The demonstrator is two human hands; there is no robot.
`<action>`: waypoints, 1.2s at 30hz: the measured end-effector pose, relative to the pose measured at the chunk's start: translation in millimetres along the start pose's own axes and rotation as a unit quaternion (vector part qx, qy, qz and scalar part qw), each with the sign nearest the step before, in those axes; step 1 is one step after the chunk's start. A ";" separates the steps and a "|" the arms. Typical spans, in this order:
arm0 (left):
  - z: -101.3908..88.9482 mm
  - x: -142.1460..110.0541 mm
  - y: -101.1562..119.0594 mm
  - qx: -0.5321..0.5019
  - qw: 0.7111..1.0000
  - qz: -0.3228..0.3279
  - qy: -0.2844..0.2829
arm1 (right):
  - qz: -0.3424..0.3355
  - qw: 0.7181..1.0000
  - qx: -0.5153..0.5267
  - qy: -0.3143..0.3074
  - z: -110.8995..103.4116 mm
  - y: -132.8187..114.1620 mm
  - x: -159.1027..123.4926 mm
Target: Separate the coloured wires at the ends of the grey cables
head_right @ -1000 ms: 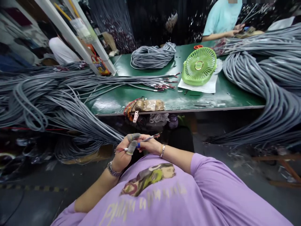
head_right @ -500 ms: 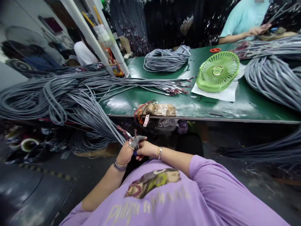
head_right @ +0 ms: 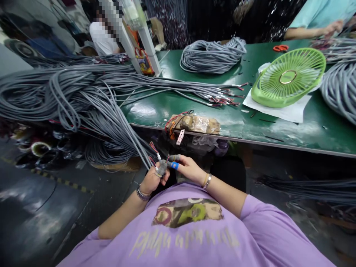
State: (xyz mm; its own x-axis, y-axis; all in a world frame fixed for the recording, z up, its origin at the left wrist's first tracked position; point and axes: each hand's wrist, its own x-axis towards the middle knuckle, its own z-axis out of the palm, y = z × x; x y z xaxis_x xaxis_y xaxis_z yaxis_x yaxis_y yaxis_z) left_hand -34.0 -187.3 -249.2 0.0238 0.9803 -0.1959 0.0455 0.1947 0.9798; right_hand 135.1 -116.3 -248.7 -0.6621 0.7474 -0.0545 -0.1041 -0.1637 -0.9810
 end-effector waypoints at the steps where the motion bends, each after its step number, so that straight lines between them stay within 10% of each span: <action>1: 1.0 0.6 -0.6 0.007 1.000 -0.015 -0.014 | -0.013 1.000 -0.009 -0.001 2.3 -1.1 1.3; 13: 1.9 7.7 0.7 -0.017 0.998 0.021 -0.063 | 0.002 0.992 0.056 0.115 3.5 11.4 4.9; 21: -4.7 -0.8 6.5 -0.235 0.961 0.117 0.090 | -0.010 0.971 0.184 0.153 -19.0 7.2 3.4; 29: -30.7 -33.9 13.9 0.041 0.998 -0.005 -0.037 | -0.027 0.928 0.284 0.238 -25.8 15.1 8.3; 36: -15.2 -32.7 6.4 0.079 0.996 0.030 -0.020 | -0.040 0.973 0.200 0.106 -2.5 14.7 -0.3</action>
State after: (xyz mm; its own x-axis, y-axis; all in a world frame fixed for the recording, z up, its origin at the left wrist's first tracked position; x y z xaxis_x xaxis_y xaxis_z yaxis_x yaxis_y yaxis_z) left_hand -49.7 -217.6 -236.0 0.0717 0.9874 -0.1412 0.1992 0.1246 0.9720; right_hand 135.6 -117.3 -263.6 -0.4760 0.8774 -0.0590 -0.4585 -0.3049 -0.8347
